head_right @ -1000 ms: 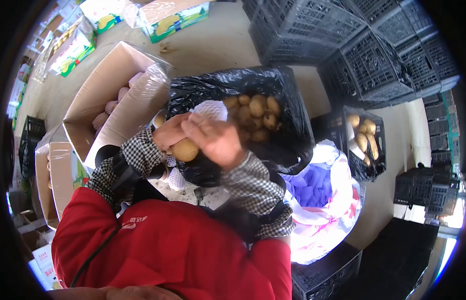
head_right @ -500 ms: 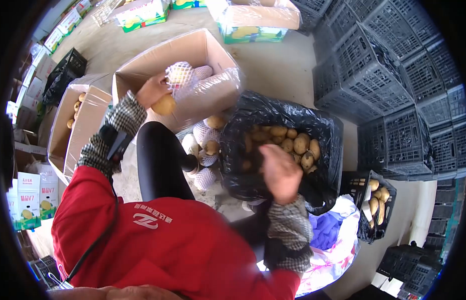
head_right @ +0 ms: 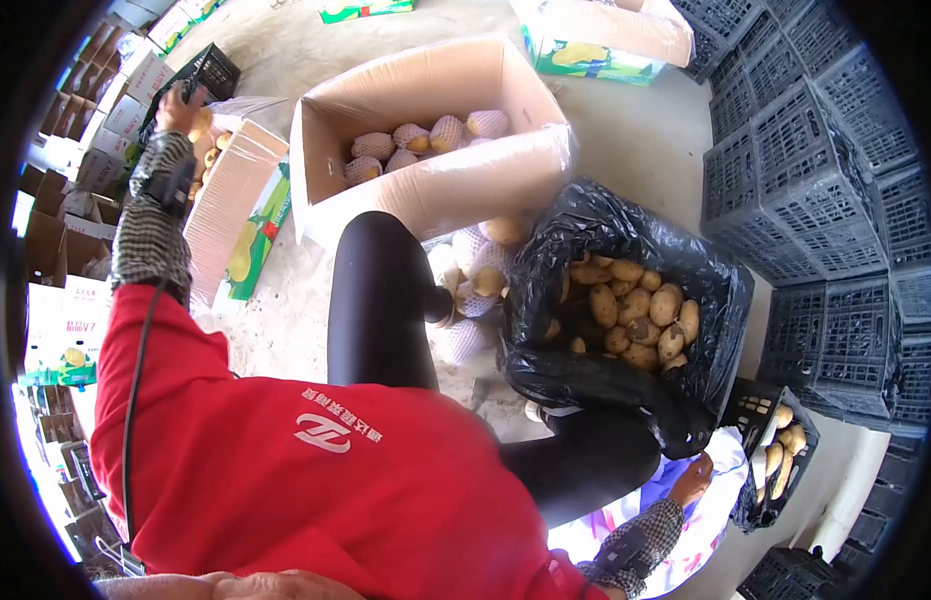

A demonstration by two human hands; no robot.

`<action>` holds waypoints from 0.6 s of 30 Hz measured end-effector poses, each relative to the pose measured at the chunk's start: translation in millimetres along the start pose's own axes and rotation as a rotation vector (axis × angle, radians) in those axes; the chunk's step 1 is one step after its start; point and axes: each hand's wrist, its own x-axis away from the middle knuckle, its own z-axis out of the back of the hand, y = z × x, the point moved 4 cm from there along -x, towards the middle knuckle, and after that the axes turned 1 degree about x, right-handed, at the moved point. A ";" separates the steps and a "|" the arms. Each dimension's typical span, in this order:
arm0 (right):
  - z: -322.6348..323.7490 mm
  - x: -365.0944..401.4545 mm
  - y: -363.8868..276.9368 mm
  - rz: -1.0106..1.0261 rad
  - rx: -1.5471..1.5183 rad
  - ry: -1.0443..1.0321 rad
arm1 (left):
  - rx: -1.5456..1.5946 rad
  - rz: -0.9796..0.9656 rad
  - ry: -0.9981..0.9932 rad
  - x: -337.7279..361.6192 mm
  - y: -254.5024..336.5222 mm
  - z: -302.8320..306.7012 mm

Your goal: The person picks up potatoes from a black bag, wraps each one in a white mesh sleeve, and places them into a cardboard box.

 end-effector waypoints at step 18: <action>-54.2 109.7 92.6 -0.402 0.452 -0.949 | 0.396 -1.672 -1.307 480.4 639.4 63.2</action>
